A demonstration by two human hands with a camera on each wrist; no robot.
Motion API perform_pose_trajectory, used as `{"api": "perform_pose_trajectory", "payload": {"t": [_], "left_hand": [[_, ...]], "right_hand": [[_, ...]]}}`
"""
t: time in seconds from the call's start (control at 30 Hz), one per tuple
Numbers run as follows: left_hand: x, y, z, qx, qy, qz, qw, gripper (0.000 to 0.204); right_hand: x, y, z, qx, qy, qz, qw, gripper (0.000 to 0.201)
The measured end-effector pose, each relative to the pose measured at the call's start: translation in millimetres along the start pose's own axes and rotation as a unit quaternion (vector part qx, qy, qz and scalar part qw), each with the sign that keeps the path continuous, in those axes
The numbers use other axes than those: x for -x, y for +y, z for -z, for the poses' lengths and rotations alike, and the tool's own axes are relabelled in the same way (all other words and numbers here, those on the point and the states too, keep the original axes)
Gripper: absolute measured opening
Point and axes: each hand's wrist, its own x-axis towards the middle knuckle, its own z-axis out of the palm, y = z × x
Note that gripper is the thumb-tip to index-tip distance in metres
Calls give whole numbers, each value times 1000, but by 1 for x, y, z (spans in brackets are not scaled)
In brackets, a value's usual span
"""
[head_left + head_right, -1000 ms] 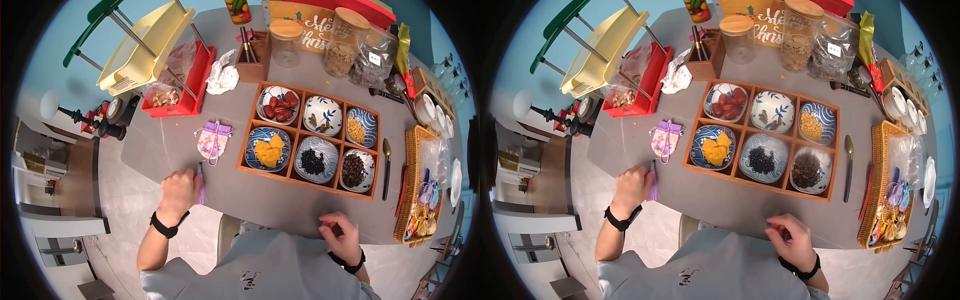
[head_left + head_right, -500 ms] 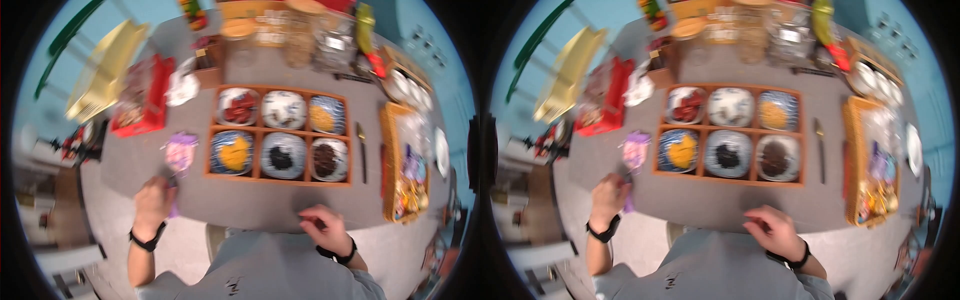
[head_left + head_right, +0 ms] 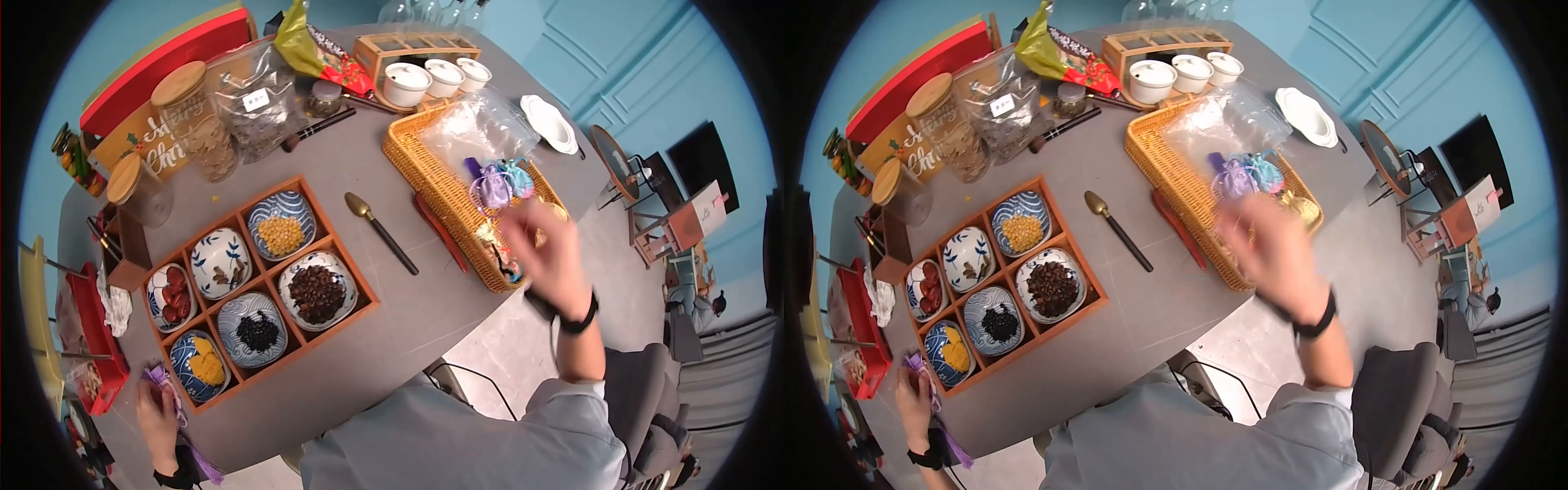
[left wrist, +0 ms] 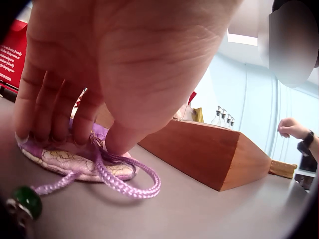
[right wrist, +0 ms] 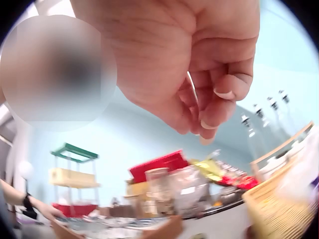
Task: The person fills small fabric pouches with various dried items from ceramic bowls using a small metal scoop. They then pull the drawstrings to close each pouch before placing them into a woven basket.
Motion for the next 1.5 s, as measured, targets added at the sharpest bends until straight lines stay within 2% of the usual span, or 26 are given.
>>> {"api": "perform_pose_trajectory", "payload": {"t": [0.03, 0.07, 0.1, 0.17, 0.2, 0.27, 0.37, 0.47, 0.5, 0.57, 0.6, 0.67, 0.77, 0.9, 1.0, 1.1, 1.13, 1.23, 1.37, 1.5], "left_hand": [[-1, 6, 4, -10, -10, 0, 1000, 18], [-2, 11, 6, -6, -7, -6, 1000, 18], [0, 13, 8, -2, -3, -10, 1000, 18], [4, 6, 8, 2, 12, -28, 1000, 17], [7, 9, 10, 20, 19, -17, 999, 18], [14, 17, 13, 55, 34, 8, 998, 19], [24, 11, 19, 30, 60, -25, 997, 18], [35, 30, 35, 35, 43, 17, 998, 15], [37, 33, 38, 39, 55, 15, 998, 15], [41, 39, 45, 47, 80, 12, 996, 15], [43, 44, 48, 50, 94, 0, 994, 15], [46, 56, 53, 58, 122, -27, 991, 16], [51, 84, 56, 88, 174, -101, 976, 14], [60, 147, 66, 138, 121, -200, 963, 7], [61, 193, 64, 161, 100, -308, 932, 5], [44, 224, 60, 158, 50, -463, 871, 19], [45, 230, 54, 164, 57, -476, 862, 21], [45, 244, 38, 156, 62, -514, 841, 32], [48, 242, 26, 142, 69, -496, 854, 35], [54, 228, 22, 126, 36, -467, 874, 33]], "right_hand": [[-19, 19, 6, 26, 39, -3, 999, 10], [-36, 44, 11, 56, 30, -54, 997, 11], [-52, 74, 13, 75, 19, -38, 996, 12], [-72, 131, 10, 97, -49, -73, 991, 15], [-78, 145, 5, 100, -83, -86, 988, 18], [-88, 166, -3, 106, -152, -109, 977, 23], [-93, 186, -20, 108, -201, -104, 968, 29], [-98, 185, -25, 162, -266, -123, 942, 29], [-96, 185, -24, 145, -244, -112, 952, 27], [-89, 176, -20, 110, -198, -91, 970, 25], [-85, 170, -16, 109, -179, -108, 972, 24], [-80, 127, 5, 109, -139, -145, 974, 24], [-64, 83, 22, 78, -51, -88, 992, 22], [-43, 15, 30, 1, -17, -38, 999, 23], [-24, -31, 18, -57, -72, 18, 996, 22], [-7, -60, -11, -88, -126, 182, 971, 24], [-3, -70, -19, -99, -151, 227, 957, 25], [9, -100, -42, -141, -187, 277, 932, 25], [12, -124, -66, -155, -204, 326, 910, 25], [15, -136, -90, -139, -212, 360, 898, 25]]}}
